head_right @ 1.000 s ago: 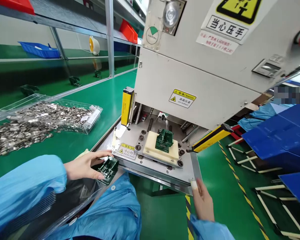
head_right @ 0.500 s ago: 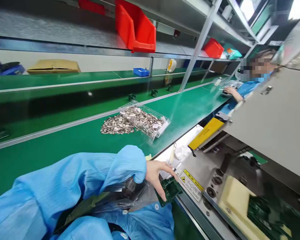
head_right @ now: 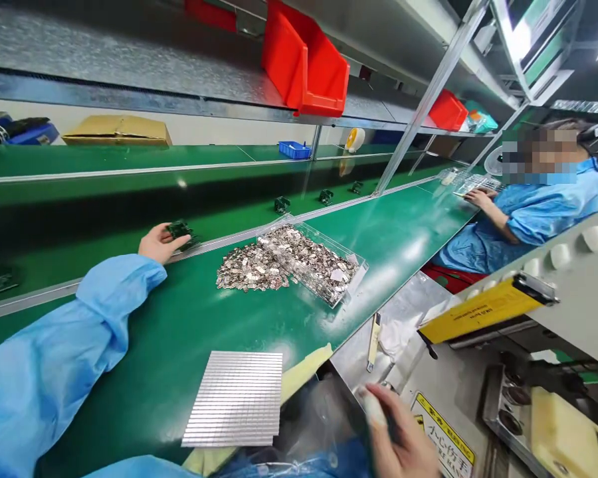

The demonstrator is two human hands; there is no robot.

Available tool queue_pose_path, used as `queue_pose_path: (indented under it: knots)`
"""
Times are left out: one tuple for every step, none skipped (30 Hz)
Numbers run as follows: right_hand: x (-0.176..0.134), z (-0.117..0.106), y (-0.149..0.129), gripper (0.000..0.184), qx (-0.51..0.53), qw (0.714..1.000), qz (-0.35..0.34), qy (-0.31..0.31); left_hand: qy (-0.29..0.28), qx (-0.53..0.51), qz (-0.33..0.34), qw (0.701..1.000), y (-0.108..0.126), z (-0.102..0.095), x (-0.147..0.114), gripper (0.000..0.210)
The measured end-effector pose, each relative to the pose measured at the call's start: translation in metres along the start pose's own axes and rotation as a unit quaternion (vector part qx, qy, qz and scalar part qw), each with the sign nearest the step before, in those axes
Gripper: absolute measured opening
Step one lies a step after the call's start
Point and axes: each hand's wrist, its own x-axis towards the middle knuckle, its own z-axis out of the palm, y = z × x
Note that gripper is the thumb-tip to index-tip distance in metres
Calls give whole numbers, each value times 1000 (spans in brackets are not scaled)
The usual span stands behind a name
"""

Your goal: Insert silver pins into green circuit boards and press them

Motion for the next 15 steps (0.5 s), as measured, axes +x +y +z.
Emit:
queue_pose_path:
  knots:
    - [20, 21, -13, 29, 14, 998, -26, -49, 26, 7, -19, 999, -14, -1, 14, 70]
    - [42, 43, -27, 27, 27, 993, -49, -107, 49, 14, -34, 998, -24, 1, 25, 71]
    - [65, 67, -41, 27, 28, 990, -64, -123, 64, 20, -41, 997, -31, 4, 35, 72]
    - [86, 92, -55, 28, 20, 987, -85, -134, 71, 22, -42, 996, -35, 8, 43, 73]
    - [107, 117, -67, 28, -10, 983, -110, -146, 71, 21, -38, 997, -37, 14, 50, 74]
    - [126, 140, -78, 28, -60, 977, -127, -160, 67, 19, -31, 997, -37, 20, 56, 74]
    - [144, 161, -85, 28, -83, 974, -134, -164, 61, 16, -23, 998, -36, 25, 60, 75]
    - [158, 180, -91, 28, -104, 970, -140, -170, 58, 12, -14, 998, -35, 30, 61, 76]
    - [170, 196, -94, 29, -125, 966, -143, -174, 60, 9, -4, 998, -34, 33, 60, 77]
    - [179, 210, -95, 29, -142, 963, -144, -176, 64, 7, 9, 998, -33, 33, 57, 77]
    - [186, 221, -96, 29, -159, 960, -145, -178, 71, 5, 21, 997, -35, 29, 50, 77]
    - [190, 229, -96, 28, -175, 957, -145, -180, 80, 5, 38, 996, -38, 21, 42, 73]
    - [193, 235, -95, 26, -187, 954, -148, -182, 96, 12, 64, 993, -43, 9, 32, 68]
    - [194, 239, -94, 24, -196, 951, -151, -183, 119, 27, 97, 988, -51, -8, 21, 60]
    - [194, 242, -92, 23, -200, 949, -157, -184, 150, 52, 132, 978, -61, -29, 9, 53]
